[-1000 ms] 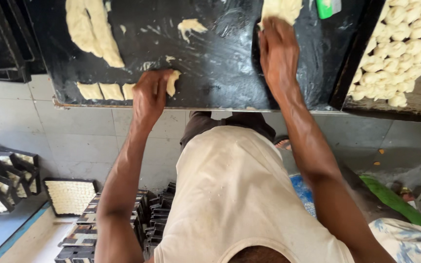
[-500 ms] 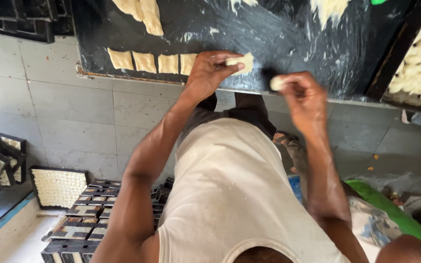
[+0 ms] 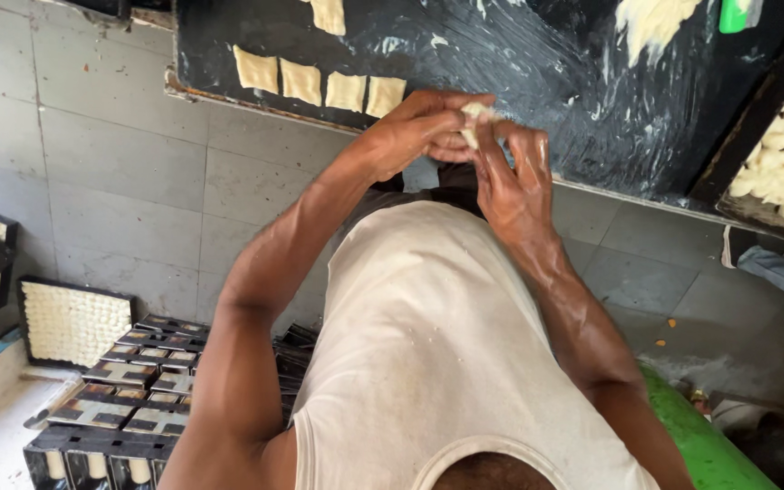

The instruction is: The person shapes and rolls pieces of dough by hand, then places the formed pieces onto a tray.

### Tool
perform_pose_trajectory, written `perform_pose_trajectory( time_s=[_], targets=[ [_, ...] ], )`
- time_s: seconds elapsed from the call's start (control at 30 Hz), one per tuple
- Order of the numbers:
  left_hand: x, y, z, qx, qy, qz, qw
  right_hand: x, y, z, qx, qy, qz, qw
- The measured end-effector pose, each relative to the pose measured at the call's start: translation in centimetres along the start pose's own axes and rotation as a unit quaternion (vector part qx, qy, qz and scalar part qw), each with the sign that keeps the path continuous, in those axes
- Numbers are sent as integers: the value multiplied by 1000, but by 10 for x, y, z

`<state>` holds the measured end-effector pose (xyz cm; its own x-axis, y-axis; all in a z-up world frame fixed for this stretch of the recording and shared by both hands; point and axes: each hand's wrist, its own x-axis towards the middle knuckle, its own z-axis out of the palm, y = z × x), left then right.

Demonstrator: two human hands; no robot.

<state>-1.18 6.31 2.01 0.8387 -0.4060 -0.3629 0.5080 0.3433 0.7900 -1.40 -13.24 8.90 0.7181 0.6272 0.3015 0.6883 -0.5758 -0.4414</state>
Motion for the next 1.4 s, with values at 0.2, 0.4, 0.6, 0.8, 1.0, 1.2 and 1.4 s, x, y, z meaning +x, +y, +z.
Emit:
perform_pose_trajectory(
  time_s=[0.2, 0.4, 0.6, 0.8, 1.0, 1.2, 1.4],
  targets=[
    [-9, -11, 21, -19, -52, 155, 986, 8, 37, -22, 427, 11, 316, 847],
    [18, 2, 46, 304, 96, 269, 909, -11, 69, -15, 482, 30, 279, 830],
    [56, -3, 57, 425, 130, 175, 879, -20, 123, -59, 510, -197, 122, 829],
    [97, -19, 84, 352, 125, 150, 915, -11, 149, -101, 395, -138, 285, 862],
    [144, -17, 123, 58, 17, -24, 998, -57, 152, -104, 74, -31, 139, 987],
    [188, -2, 191, 125, -90, 20, 988, -108, 212, -124, 149, 133, 205, 958],
    [208, 47, 225, 306, -60, 131, 941, -155, 348, -191, 323, 264, 333, 846]
  ],
)
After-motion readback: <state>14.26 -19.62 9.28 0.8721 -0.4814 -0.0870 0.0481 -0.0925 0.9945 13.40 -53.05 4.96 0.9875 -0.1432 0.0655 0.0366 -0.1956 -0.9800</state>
